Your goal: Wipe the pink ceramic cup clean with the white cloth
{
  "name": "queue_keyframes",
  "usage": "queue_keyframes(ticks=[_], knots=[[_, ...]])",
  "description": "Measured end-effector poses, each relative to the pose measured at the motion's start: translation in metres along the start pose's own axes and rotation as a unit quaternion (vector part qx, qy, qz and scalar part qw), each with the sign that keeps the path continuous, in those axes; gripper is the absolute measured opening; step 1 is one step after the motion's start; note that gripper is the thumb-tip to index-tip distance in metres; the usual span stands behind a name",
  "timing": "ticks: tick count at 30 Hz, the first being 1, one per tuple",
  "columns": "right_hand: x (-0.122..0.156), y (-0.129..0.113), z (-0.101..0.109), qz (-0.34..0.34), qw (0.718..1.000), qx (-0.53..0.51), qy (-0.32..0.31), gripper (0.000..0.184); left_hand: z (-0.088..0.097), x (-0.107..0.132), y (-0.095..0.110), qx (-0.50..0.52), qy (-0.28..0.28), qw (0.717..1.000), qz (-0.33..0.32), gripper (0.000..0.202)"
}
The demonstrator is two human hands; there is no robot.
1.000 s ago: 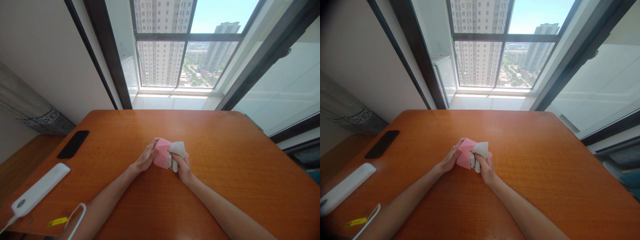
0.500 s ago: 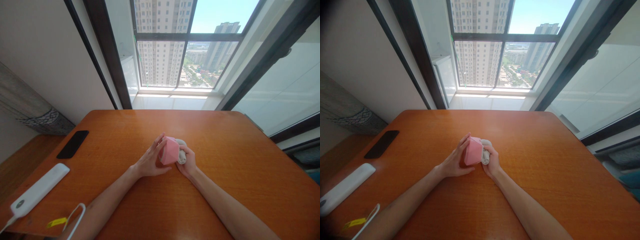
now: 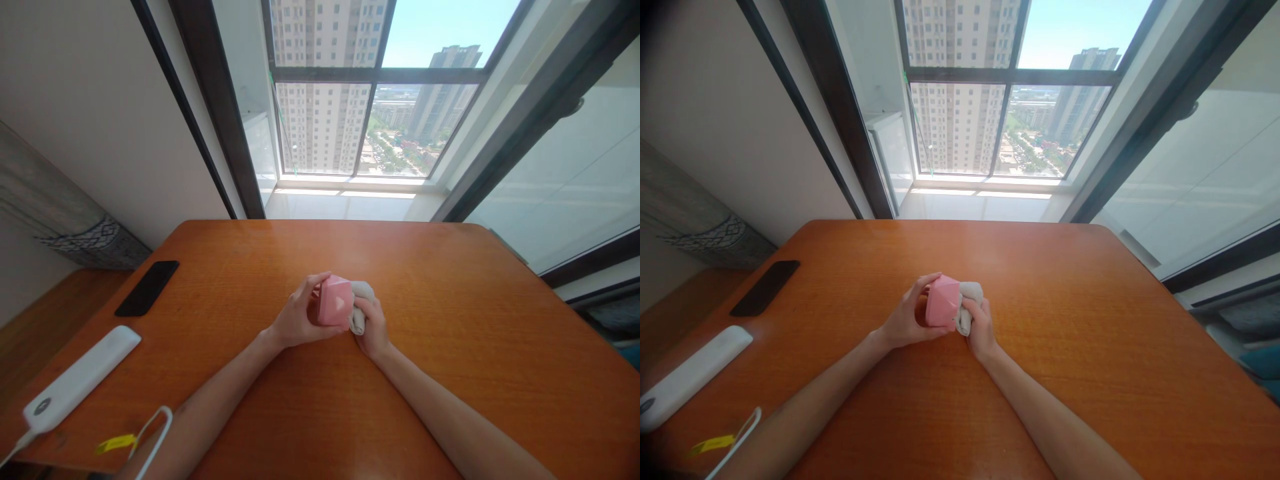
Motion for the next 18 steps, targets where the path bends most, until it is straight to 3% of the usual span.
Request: queue_keyframes(ticks=[3,7,10,14,18], knots=[[0.009,0.001,0.003,0.041,0.997,0.059,-0.007,0.014,0.001,0.001,-0.002,0.058,-0.004,0.997,0.056,0.098],[0.026,-0.008,-0.005,0.098,0.975,0.148,-0.136,0.029,0.005,0.001,-0.005,0.108,-0.027,0.990,0.090,0.086],[0.035,-0.014,-0.008,0.139,0.954,0.195,-0.181,0.036,0.006,0.001,-0.007,0.127,-0.044,0.985,0.107,0.085],[0.032,-0.008,-0.006,0.110,0.967,0.162,-0.165,0.036,0.005,0.003,-0.007,0.105,-0.050,0.987,0.115,0.091],[0.016,0.000,-0.002,0.056,0.993,0.070,-0.070,0.023,0.003,0.005,-0.007,0.110,-0.042,0.991,0.062,0.105]])
Point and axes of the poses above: each hand's wrist, its own x-axis away from the middle knuckle, its own z-axis out of the back of the hand, y = z × x, the point moved 3 cm from there along -x, towards the middle knuckle, and after that the axes turned 15 degrees about -z, right-handed, at the moved point
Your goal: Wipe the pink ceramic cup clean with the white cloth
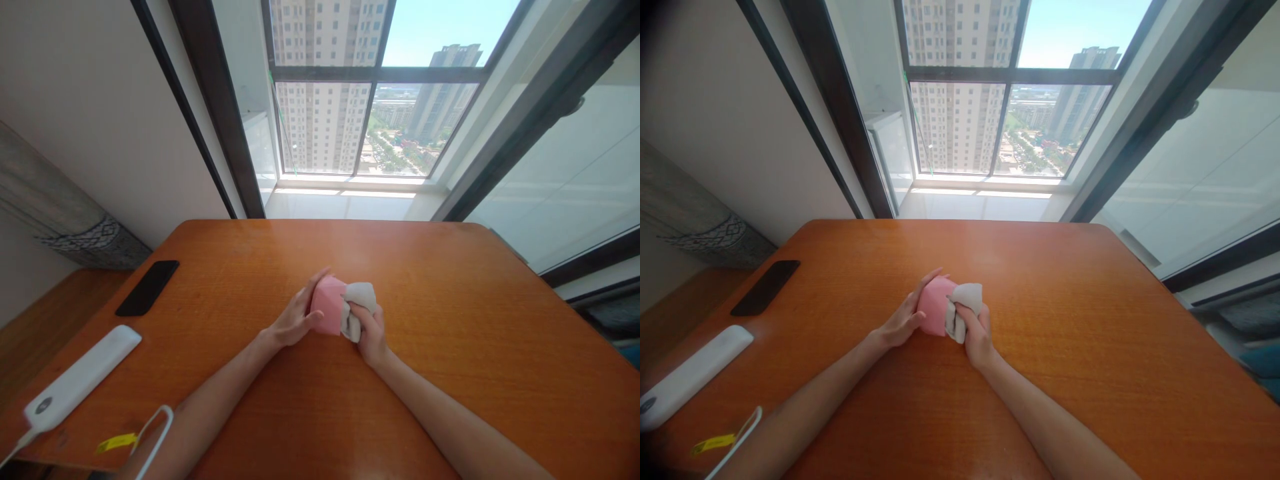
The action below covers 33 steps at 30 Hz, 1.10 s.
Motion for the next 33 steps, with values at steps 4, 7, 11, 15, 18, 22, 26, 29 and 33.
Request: queue_keyframes(ticks=[4,7,11,15,18,22,26,29,33], knots=[[-0.017,-0.003,-0.002,-0.065,0.993,-0.100,0.004,0.014,-0.004,0.002,0.000,-0.083,-0.029,0.991,-0.098,0.133],[-0.023,-0.012,-0.008,-0.132,0.978,-0.144,-0.069,0.014,-0.009,0.002,0.002,-0.176,-0.056,0.971,-0.152,0.138],[-0.022,-0.019,-0.012,-0.164,0.968,-0.153,-0.110,0.011,-0.012,0.001,0.004,-0.239,-0.040,0.952,-0.189,0.118],[-0.019,-0.017,-0.014,-0.174,0.967,-0.145,-0.116,0.016,-0.011,0.001,0.003,-0.256,-0.014,0.945,-0.202,0.110],[-0.018,-0.015,-0.014,-0.157,0.974,-0.134,-0.096,0.016,-0.009,0.001,0.003,-0.255,-0.002,0.951,-0.176,0.108],[-0.016,-0.013,-0.013,-0.133,0.982,-0.120,-0.059,0.013,-0.007,-0.001,0.006,-0.224,0.008,0.962,-0.157,0.110],[-0.013,-0.013,-0.013,-0.099,0.990,-0.095,-0.032,0.012,-0.007,-0.004,0.007,-0.183,0.024,0.973,-0.136,0.110],[-0.012,-0.011,-0.011,-0.083,0.994,-0.072,-0.009,0.015,-0.006,-0.005,0.006,-0.156,0.033,0.982,-0.105,0.107],[-0.012,-0.004,-0.006,-0.067,0.997,-0.028,-0.015,0.018,-0.006,-0.003,0.004,-0.109,0.024,0.993,-0.047,0.103]])
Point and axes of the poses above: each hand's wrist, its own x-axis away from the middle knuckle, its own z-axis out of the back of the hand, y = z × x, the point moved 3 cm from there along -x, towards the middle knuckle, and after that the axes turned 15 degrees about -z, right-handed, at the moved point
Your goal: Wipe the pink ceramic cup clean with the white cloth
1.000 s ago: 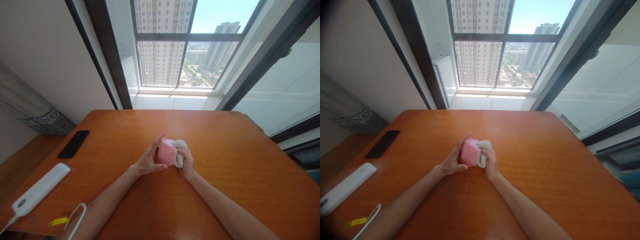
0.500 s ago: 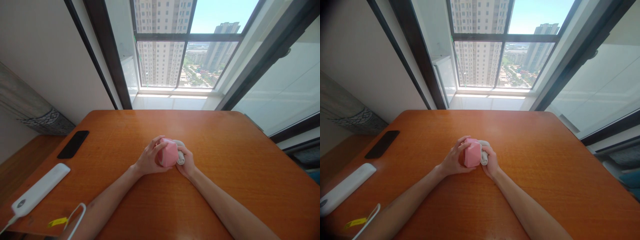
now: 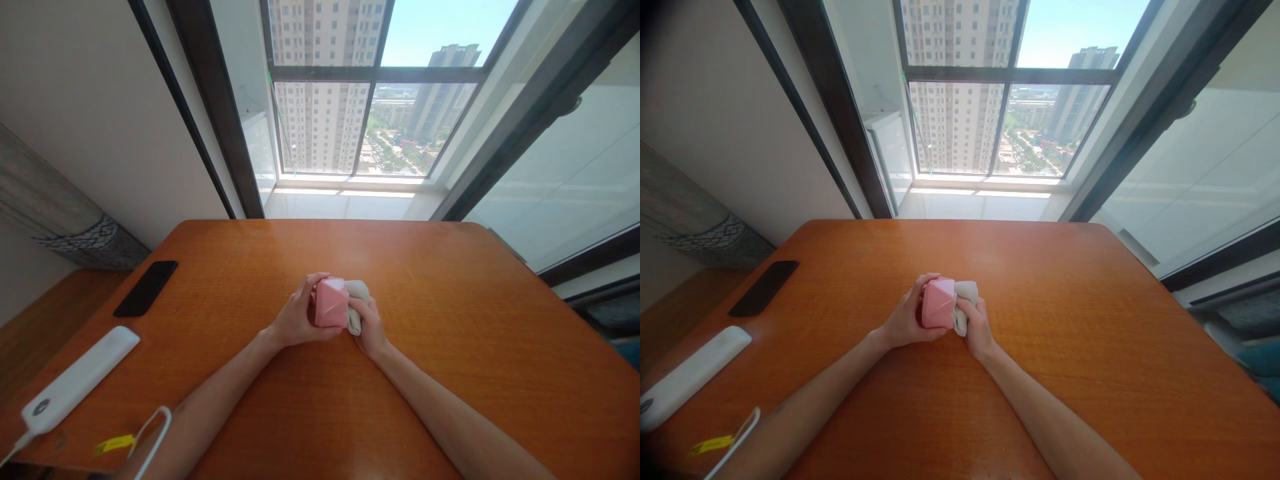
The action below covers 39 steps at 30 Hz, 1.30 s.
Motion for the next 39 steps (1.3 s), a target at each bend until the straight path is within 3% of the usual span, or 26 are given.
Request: queue_keyframes(ticks=[5,12,20,24,33,39], knots=[[0.004,0.000,0.005,0.033,0.998,0.052,0.012,0.020,0.000,0.001,-0.002,0.054,-0.009,0.997,0.047,0.100],[0.018,-0.012,-0.006,0.085,0.987,0.123,-0.057,0.031,0.003,-0.001,-0.005,0.124,-0.016,0.989,0.075,0.099],[0.022,-0.007,-0.003,0.166,0.957,0.215,-0.103,0.038,0.003,0.004,-0.014,0.225,-0.028,0.968,0.104,0.098],[0.028,-0.013,-0.007,0.261,0.917,0.281,-0.112,0.037,0.004,0.004,-0.017,0.272,-0.013,0.956,0.110,0.090],[0.035,-0.028,-0.019,0.449,0.790,0.393,-0.140,0.021,0.005,-0.001,-0.015,0.329,0.006,0.938,0.109,0.080],[0.039,-0.035,-0.024,0.508,0.745,0.403,-0.158,0.019,0.007,-0.001,-0.016,0.344,0.027,0.932,0.109,0.075]])
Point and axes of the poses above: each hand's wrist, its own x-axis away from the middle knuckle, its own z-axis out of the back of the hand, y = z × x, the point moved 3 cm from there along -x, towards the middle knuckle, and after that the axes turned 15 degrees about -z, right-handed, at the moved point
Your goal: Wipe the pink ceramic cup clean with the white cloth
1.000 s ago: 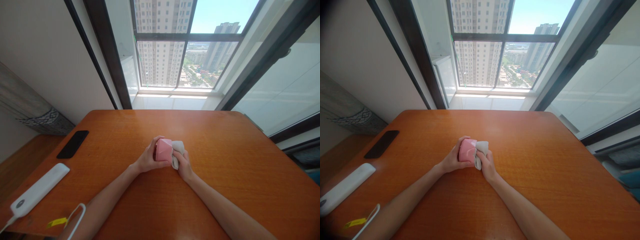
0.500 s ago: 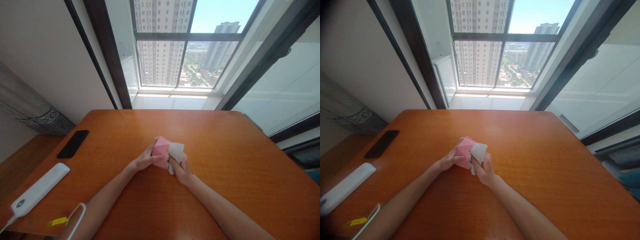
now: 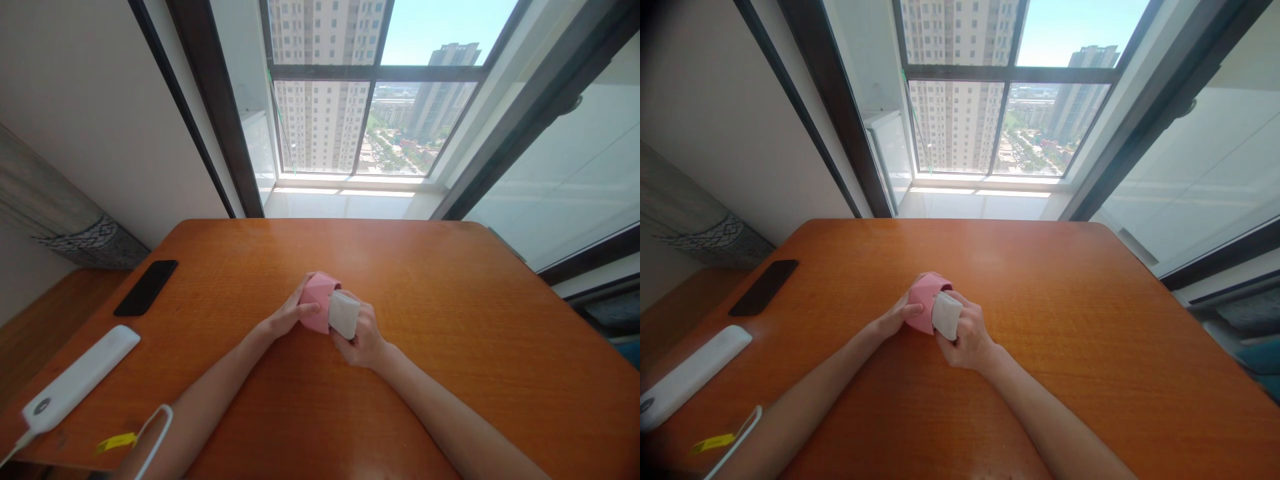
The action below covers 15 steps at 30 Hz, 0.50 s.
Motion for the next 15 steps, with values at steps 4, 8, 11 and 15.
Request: queue_keyframes(ticks=[4,8,11,15], knots=[[-0.001,0.002,0.002,0.033,0.999,0.037,-0.009,0.013,0.000,0.001,0.000,0.015,0.009,1.000,0.006,0.075],[-0.002,0.005,0.005,0.055,0.992,0.110,-0.019,0.013,0.002,0.003,-0.005,0.044,0.020,0.999,0.016,0.073],[-0.003,0.007,0.009,0.078,0.981,0.176,-0.021,0.014,0.004,0.004,-0.011,0.083,0.034,0.995,0.046,0.069],[-0.004,0.011,0.014,0.100,0.966,0.236,-0.042,0.023,0.002,0.004,-0.014,0.104,0.044,0.992,0.062,0.070]])
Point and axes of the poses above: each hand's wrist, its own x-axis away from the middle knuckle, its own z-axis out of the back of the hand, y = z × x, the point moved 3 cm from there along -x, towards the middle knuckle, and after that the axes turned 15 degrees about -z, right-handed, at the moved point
